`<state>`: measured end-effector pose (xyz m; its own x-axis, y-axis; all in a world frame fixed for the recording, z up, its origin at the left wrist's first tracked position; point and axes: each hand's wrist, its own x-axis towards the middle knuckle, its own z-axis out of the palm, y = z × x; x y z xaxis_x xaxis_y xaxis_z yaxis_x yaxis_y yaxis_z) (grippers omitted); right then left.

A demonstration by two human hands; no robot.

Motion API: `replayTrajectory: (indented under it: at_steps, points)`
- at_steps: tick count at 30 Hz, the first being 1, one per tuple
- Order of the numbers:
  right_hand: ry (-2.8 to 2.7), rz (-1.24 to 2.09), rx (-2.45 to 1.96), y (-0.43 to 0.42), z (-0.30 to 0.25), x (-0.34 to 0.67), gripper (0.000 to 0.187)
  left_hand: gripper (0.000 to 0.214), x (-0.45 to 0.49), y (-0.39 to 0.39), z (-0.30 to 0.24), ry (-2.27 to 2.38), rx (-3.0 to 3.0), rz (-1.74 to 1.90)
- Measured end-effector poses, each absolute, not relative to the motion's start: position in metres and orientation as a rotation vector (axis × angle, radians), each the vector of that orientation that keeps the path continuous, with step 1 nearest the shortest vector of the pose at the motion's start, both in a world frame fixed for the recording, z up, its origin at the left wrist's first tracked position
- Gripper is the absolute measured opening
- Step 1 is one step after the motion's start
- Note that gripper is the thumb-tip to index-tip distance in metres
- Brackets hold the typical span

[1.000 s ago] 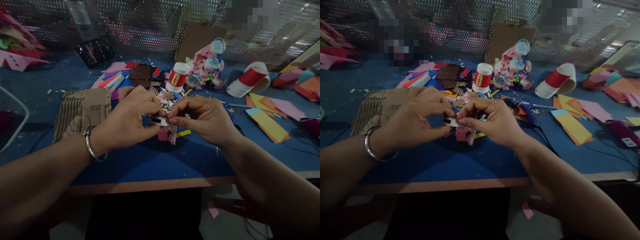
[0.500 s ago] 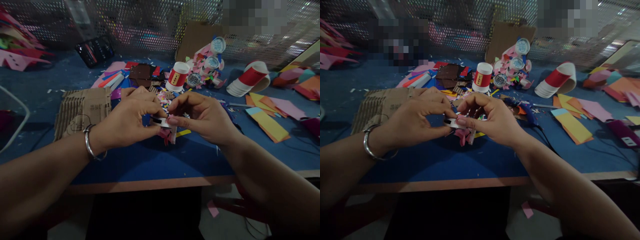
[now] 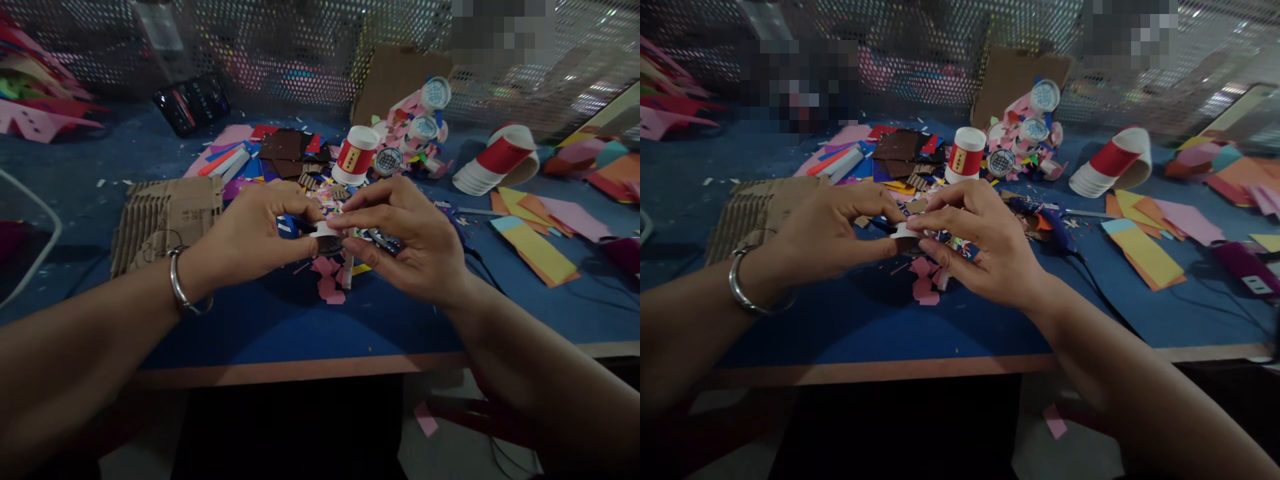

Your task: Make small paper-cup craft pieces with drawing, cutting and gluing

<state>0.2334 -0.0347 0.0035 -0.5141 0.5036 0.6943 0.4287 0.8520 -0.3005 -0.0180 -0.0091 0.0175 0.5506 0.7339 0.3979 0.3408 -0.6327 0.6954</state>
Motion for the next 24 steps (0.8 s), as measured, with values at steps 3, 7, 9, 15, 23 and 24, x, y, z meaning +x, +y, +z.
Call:
replayTrajectory:
  at_steps: [3,7,9,15,23,24]
  points:
    - [-2.169,0.054,-0.663,-0.034,0.003,0.234,0.028,0.01,-0.018,-0.007,0.015,0.852,2.137,0.919]
    - [-2.11,-0.037,-0.694,-0.037,0.003,0.234,0.026,0.019,-0.02,-0.002,0.012,0.848,1.985,0.944]
    - [-2.083,-0.058,-0.713,-0.038,0.003,0.235,0.023,0.021,-0.021,0.001,0.009,0.854,1.946,0.964]
    - [-2.062,-0.071,-0.733,-0.036,0.001,0.238,0.027,0.023,-0.024,0.009,0.0,0.82,1.784,0.983]
    - [-2.087,-0.068,-0.788,-0.037,0.0,0.237,0.031,0.021,-0.024,0.006,0.002,0.857,1.769,0.964]
    - [-2.087,-0.074,-0.788,-0.037,0.0,0.237,0.03,0.021,-0.024,0.006,0.003,0.863,1.772,0.968]
